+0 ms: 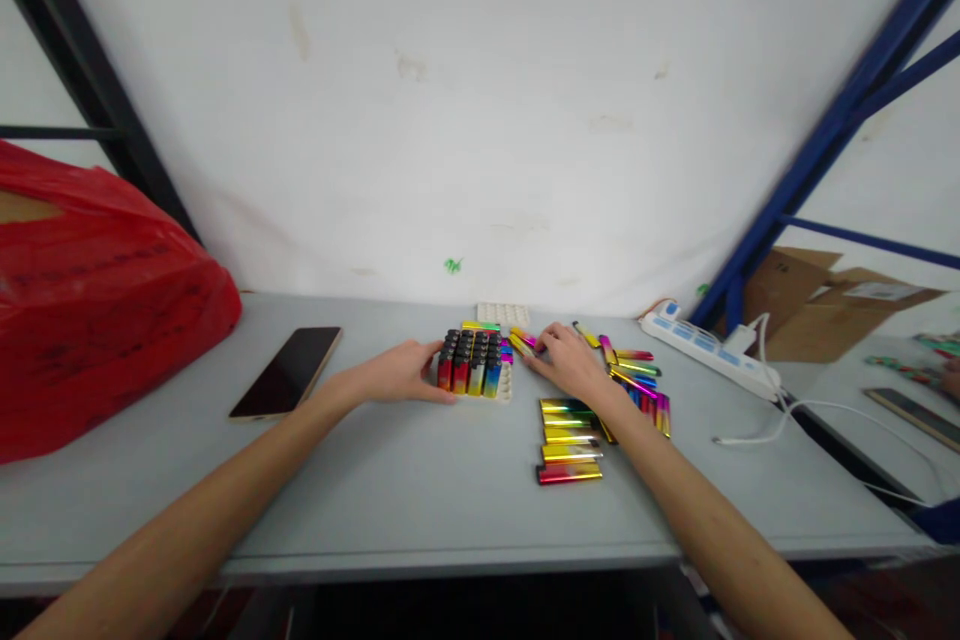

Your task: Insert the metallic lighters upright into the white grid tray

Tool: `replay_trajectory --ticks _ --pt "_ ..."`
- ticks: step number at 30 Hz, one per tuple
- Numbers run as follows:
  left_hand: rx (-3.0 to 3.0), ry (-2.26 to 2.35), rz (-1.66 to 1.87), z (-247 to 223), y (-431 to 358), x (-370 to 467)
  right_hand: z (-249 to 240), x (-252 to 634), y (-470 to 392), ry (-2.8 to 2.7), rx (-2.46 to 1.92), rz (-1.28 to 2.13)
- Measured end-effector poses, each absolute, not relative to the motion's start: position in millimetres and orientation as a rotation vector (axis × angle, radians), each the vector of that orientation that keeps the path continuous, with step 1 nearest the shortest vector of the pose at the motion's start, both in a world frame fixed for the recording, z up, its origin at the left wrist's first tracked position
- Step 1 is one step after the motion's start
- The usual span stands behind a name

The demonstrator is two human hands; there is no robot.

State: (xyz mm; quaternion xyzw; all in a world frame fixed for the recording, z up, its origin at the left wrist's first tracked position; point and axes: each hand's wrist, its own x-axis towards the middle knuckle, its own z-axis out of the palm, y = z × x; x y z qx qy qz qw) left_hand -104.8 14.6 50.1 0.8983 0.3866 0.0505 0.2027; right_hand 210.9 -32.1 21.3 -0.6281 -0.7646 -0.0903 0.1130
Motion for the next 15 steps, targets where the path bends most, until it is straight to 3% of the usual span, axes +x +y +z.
replay_trajectory --ticks 6,15 --pt "2.417 0.933 0.129 53.4 21.5 -114.3 16.7 209.8 -27.8 -2.182 -1.686 -0.214" --pt "2.447 1.013 0.084 51.8 23.5 -118.2 21.2 195.4 -26.4 -1.670 -1.285 0.343"
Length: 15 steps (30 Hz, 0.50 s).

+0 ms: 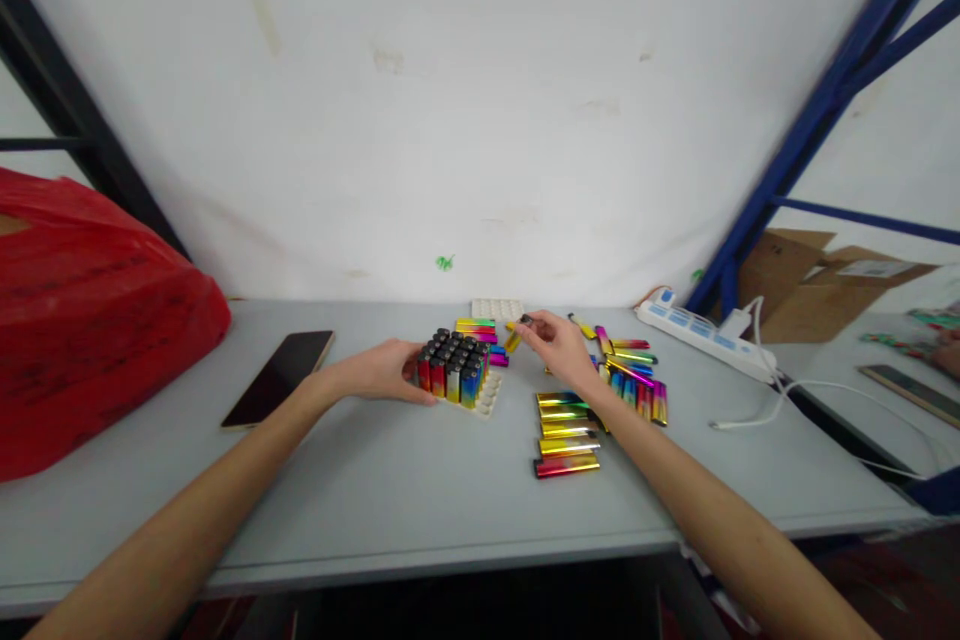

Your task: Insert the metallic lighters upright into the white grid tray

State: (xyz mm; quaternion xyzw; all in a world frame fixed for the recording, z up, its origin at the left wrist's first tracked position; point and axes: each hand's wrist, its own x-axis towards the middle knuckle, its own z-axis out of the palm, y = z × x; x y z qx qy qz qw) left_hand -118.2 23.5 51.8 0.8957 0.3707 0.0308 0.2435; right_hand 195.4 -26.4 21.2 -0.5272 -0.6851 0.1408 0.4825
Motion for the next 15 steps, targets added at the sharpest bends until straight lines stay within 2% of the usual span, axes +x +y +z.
replay_trajectory --ticks 9,15 --pt "2.465 1.084 0.218 40.2 20.9 -110.6 27.1 172.9 -37.5 -1.324 -0.924 1.108" --pt "2.520 1.136 0.214 37.4 23.4 -107.8 25.9 174.1 -36.4 -1.392 -1.010 1.035"
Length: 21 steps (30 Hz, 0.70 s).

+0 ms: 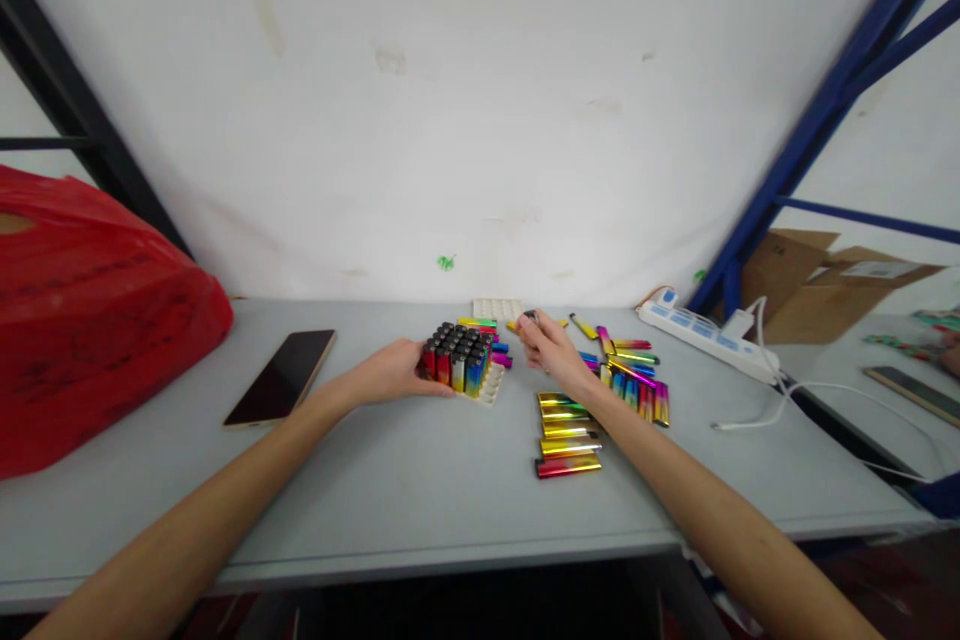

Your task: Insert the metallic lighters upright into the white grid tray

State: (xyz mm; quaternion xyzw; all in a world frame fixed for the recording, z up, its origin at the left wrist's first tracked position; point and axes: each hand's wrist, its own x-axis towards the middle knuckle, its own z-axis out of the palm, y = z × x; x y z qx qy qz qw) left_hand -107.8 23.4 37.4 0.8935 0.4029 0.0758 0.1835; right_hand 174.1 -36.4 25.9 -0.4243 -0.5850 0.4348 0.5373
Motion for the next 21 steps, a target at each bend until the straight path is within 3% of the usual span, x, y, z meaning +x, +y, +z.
replay_trajectory --ticks 6,21 --pt "2.532 1.139 0.236 35.8 23.2 -107.3 21.3 177.8 -34.2 -1.553 -1.348 0.566" --pt "2.502 1.109 0.218 41.1 18.4 -105.6 24.3 174.9 -42.9 -1.864 -1.263 0.385"
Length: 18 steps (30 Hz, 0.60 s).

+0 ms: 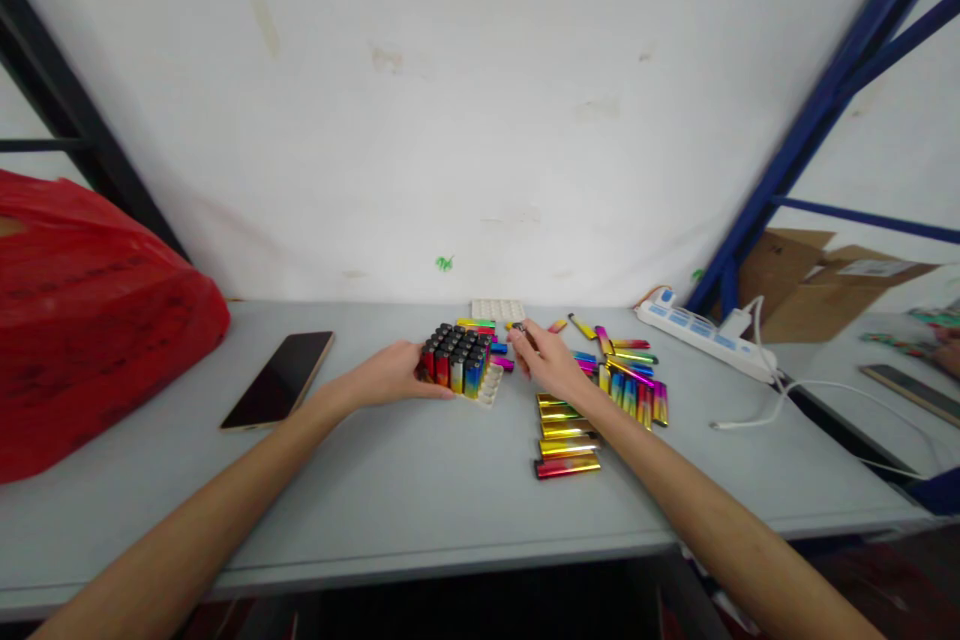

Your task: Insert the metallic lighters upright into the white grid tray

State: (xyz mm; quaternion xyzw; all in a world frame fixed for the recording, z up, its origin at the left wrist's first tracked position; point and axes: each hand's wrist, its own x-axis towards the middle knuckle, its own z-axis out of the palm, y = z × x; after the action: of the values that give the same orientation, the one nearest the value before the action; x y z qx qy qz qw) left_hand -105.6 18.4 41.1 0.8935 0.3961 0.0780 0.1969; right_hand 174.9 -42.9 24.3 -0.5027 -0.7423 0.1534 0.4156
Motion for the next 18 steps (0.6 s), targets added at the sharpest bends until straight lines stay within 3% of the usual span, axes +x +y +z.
replay_trajectory --ticks 5,18 --pt "2.513 1.087 0.226 39.4 20.1 -105.5 25.0 170.9 -45.0 -2.067 -1.212 0.088" --pt "2.511 1.108 0.205 39.8 20.7 -105.6 19.0 172.3 -34.9 -2.196 -1.378 0.155"
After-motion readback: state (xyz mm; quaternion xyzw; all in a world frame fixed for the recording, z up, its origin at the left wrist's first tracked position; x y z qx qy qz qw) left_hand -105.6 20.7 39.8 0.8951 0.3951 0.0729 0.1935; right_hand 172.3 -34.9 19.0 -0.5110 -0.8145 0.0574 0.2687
